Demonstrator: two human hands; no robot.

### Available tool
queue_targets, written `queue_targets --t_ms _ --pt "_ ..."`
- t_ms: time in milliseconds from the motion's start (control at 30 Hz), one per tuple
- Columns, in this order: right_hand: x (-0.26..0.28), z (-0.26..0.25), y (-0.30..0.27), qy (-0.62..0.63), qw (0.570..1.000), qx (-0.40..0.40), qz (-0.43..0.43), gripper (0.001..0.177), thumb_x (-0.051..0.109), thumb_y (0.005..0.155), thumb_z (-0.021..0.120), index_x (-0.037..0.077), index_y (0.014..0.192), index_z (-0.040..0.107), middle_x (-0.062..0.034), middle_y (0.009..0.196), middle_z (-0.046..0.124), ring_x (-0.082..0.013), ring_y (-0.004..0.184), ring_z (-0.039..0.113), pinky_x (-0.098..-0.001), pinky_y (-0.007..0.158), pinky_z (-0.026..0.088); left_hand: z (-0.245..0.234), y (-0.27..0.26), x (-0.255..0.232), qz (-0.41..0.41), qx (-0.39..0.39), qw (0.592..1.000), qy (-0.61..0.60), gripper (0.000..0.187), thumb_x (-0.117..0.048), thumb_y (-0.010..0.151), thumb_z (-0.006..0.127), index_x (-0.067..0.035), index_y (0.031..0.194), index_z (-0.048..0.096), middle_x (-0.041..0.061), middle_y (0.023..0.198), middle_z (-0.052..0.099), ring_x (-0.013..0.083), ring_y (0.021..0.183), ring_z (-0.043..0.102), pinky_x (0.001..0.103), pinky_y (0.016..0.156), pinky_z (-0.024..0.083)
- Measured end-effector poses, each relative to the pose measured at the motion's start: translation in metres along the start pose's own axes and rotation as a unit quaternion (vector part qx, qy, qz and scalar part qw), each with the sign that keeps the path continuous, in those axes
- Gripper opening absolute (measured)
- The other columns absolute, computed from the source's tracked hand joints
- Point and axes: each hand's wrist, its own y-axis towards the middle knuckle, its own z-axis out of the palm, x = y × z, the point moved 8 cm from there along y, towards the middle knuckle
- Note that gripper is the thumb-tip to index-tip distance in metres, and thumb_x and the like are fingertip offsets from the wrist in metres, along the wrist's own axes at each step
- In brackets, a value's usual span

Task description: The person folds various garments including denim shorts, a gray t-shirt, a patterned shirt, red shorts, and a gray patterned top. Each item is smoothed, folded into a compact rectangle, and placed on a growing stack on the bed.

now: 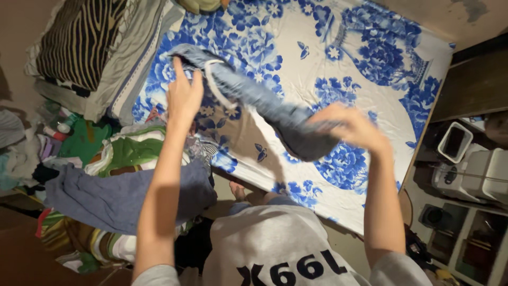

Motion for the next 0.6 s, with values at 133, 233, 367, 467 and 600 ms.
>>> queue_targets --t_ms 133,233,367,467,600 --pt "0.065 0.073 0.031 0.023 0.982 0.160 -0.097 0.028 0.008 0.089 0.069 0.014 0.115 0.078 -0.0031 0.108 0.078 -0.0215 0.099 0.069 -0.0372 0.096 0.052 0.035 0.021 -0.020 0.055 0.083 0.990 -0.098 0.080 -0.029 0.088 0.060 -0.008 0.160 0.030 0.028 0.143 0.053 0.0381 0.128 0.054 0.043 0.108 0.043" --pt "0.084 0.081 0.050 0.044 0.973 0.183 -0.131 0.030 0.009 0.089 0.066 0.012 0.118 0.076 -0.0042 0.114 0.077 -0.0233 0.103 0.068 -0.0378 0.097 0.053 0.065 0.016 -0.029 0.153 0.175 0.968 -0.090 0.092 -0.024 0.081 0.057 -0.009 0.164 0.021 0.028 0.154 0.046 0.0342 0.138 0.049 0.037 0.115 0.040" --pt "0.068 0.064 0.089 0.039 0.988 0.104 -0.106 0.023 0.014 0.094 0.068 0.010 0.116 0.075 -0.0066 0.113 0.076 -0.0247 0.104 0.068 -0.0385 0.096 0.052 0.088 -0.019 -0.055 0.309 0.313 0.895 -0.071 0.080 -0.022 0.094 0.057 -0.007 0.165 0.025 0.024 0.171 0.034 0.0316 0.155 0.037 0.036 0.125 0.030" --pt "0.062 0.056 0.108 0.008 0.993 0.019 -0.112 0.026 0.010 0.091 0.067 0.006 0.116 0.072 -0.0094 0.115 0.074 -0.0279 0.107 0.066 -0.0393 0.099 0.051 0.089 -0.047 -0.073 0.269 0.403 0.871 -0.080 0.079 -0.032 0.104 0.060 -0.007 0.165 0.017 0.025 0.168 0.032 0.0338 0.151 0.037 0.037 0.119 0.031" --pt "0.061 0.060 0.108 -0.001 0.994 -0.054 -0.099 0.019 0.013 0.092 0.073 0.008 0.111 0.074 -0.0078 0.108 0.074 -0.0278 0.104 0.066 -0.0386 0.098 0.051 0.075 -0.085 -0.073 0.187 0.437 0.879 -0.024 0.131 -0.036 0.067 0.089 -0.007 0.159 0.001 0.025 0.153 0.041 0.0299 0.143 0.046 0.031 0.117 0.036"
